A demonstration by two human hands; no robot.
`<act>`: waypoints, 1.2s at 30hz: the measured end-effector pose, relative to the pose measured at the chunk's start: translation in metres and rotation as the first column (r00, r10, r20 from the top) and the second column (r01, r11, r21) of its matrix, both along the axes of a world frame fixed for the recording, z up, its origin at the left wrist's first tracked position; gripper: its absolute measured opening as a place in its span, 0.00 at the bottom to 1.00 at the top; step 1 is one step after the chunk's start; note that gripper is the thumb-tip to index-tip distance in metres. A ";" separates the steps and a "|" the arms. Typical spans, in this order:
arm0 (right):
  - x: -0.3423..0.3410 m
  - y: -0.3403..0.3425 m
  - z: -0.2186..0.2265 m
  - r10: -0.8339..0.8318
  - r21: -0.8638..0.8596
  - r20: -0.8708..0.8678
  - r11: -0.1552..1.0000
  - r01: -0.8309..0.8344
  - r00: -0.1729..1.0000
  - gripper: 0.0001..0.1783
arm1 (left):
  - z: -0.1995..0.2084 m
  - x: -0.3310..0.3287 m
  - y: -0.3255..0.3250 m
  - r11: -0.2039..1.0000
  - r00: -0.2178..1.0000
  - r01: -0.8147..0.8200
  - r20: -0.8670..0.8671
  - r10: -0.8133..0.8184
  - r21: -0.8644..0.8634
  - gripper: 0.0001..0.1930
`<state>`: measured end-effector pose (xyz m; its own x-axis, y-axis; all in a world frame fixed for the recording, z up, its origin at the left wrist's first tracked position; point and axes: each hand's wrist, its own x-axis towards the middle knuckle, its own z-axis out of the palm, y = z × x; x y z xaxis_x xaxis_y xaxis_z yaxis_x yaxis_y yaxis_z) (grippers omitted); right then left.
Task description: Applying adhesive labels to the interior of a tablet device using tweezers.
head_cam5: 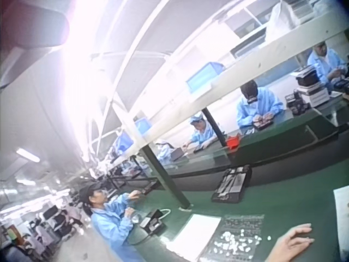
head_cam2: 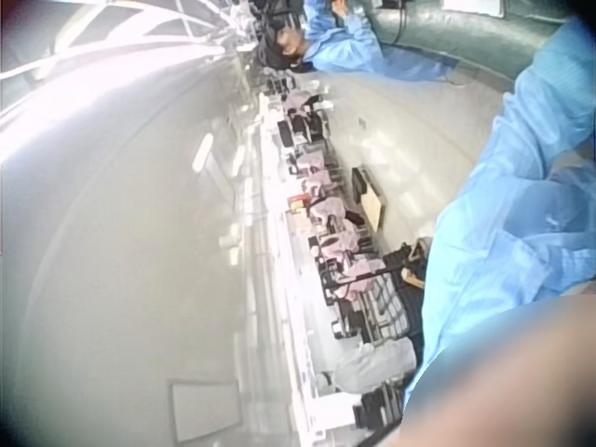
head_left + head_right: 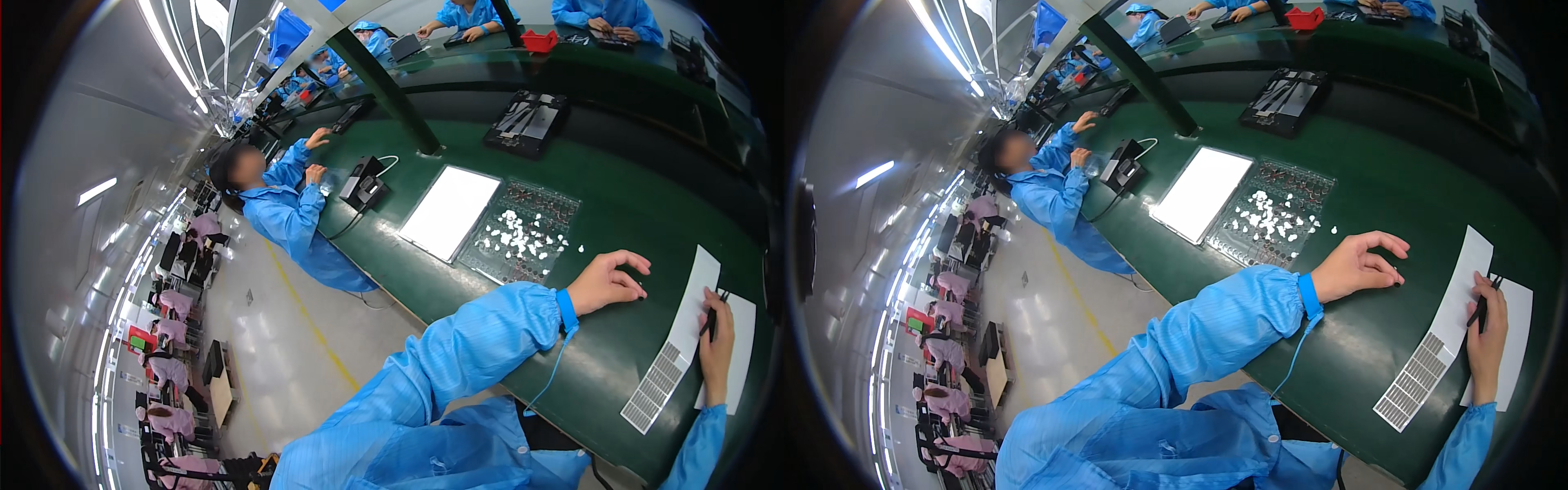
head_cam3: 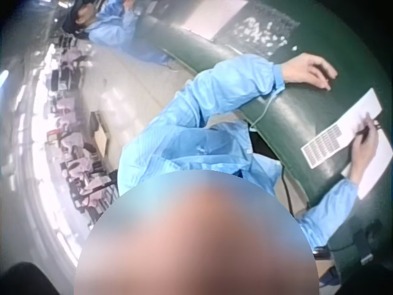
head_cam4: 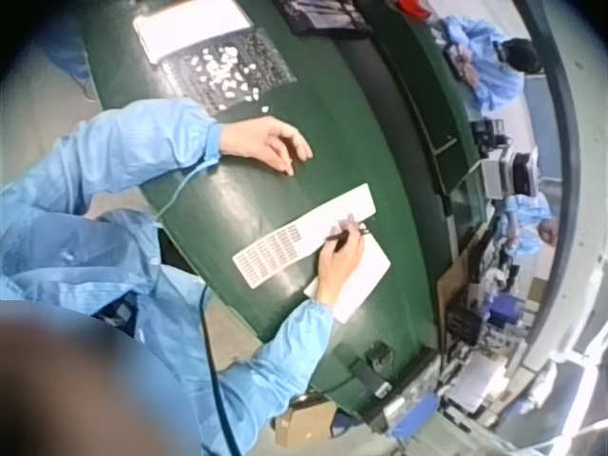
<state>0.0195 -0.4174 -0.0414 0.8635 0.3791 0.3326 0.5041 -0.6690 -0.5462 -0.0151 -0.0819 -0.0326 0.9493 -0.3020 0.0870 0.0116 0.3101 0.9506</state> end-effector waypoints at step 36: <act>0.007 -0.012 -0.014 0.088 -0.023 -0.001 0.996 -0.088 0.996 0.16 | -0.012 0.003 0.000 0.910 0.953 -0.003 0.276 -0.122 0.415 0.13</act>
